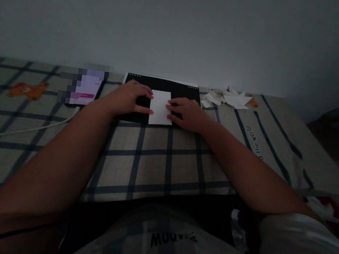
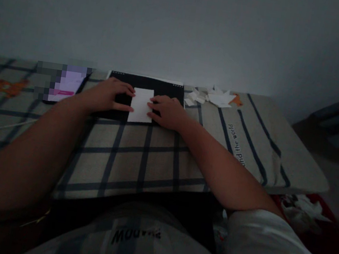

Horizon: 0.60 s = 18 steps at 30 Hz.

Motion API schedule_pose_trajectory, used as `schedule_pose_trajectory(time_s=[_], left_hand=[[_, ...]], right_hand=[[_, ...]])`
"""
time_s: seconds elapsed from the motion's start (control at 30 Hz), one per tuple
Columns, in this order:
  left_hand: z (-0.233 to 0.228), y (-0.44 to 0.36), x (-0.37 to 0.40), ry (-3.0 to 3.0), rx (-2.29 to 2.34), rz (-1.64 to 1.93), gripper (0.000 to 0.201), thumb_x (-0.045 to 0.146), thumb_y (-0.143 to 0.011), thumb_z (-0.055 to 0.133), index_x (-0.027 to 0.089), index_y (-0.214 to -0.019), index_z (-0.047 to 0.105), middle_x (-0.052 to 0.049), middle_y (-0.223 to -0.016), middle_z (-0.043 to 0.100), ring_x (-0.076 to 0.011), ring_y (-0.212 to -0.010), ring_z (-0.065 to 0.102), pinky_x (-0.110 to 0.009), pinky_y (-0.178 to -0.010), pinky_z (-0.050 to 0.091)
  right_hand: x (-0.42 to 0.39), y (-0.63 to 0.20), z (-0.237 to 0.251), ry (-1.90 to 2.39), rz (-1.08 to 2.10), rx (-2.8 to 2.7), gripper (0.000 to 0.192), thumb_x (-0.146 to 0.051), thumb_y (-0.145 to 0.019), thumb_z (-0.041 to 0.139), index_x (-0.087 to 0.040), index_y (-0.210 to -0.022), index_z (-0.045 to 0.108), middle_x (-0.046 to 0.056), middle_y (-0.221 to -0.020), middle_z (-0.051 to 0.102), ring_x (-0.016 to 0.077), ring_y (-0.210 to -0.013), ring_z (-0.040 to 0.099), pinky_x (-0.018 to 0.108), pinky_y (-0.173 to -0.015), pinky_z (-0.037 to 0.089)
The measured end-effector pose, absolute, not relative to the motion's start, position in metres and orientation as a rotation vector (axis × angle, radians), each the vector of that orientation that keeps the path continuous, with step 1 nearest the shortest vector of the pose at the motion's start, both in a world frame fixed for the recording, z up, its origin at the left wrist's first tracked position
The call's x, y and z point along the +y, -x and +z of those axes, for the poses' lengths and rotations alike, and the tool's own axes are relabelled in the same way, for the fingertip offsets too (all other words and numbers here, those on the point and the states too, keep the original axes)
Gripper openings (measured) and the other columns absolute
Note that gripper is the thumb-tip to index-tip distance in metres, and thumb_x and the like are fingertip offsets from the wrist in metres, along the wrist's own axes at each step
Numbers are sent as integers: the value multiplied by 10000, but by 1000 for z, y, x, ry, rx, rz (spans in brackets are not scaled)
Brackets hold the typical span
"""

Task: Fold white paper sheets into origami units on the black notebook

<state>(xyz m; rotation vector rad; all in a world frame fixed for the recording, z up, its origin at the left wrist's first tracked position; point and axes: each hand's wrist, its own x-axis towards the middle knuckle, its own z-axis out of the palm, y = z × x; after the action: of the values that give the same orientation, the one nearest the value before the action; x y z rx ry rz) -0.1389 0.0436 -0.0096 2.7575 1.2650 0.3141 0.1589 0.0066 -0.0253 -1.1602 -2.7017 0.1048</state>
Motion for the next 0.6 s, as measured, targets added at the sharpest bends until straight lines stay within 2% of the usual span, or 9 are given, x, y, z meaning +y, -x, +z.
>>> schedule_pose_trajectory(time_s=[0.47,0.6], left_hand=[[-9,137,40,-2649,1457,231,662,734,-933,705,279,-1413,741,-69,-1684,615,-397,-1506,535,-526,-1203,424],[-14,137,43,-2623,1449,323,542,661,-1021,618,280,-1375,769,-55,-1623,677,-353,-1478,574,-523,-1218,430]], right_hand=[[7,-159,-27,1164,129,-2690,487,-374,-1119,554,-201,-1550,702,176,-1656,628,386,-1518,546,554,-1129,437],[7,-160,-26,1168,121,-2690,493,-396,-1122,547,-209,-1550,704,177,-1657,627,390,-1512,544,552,-1122,438]])
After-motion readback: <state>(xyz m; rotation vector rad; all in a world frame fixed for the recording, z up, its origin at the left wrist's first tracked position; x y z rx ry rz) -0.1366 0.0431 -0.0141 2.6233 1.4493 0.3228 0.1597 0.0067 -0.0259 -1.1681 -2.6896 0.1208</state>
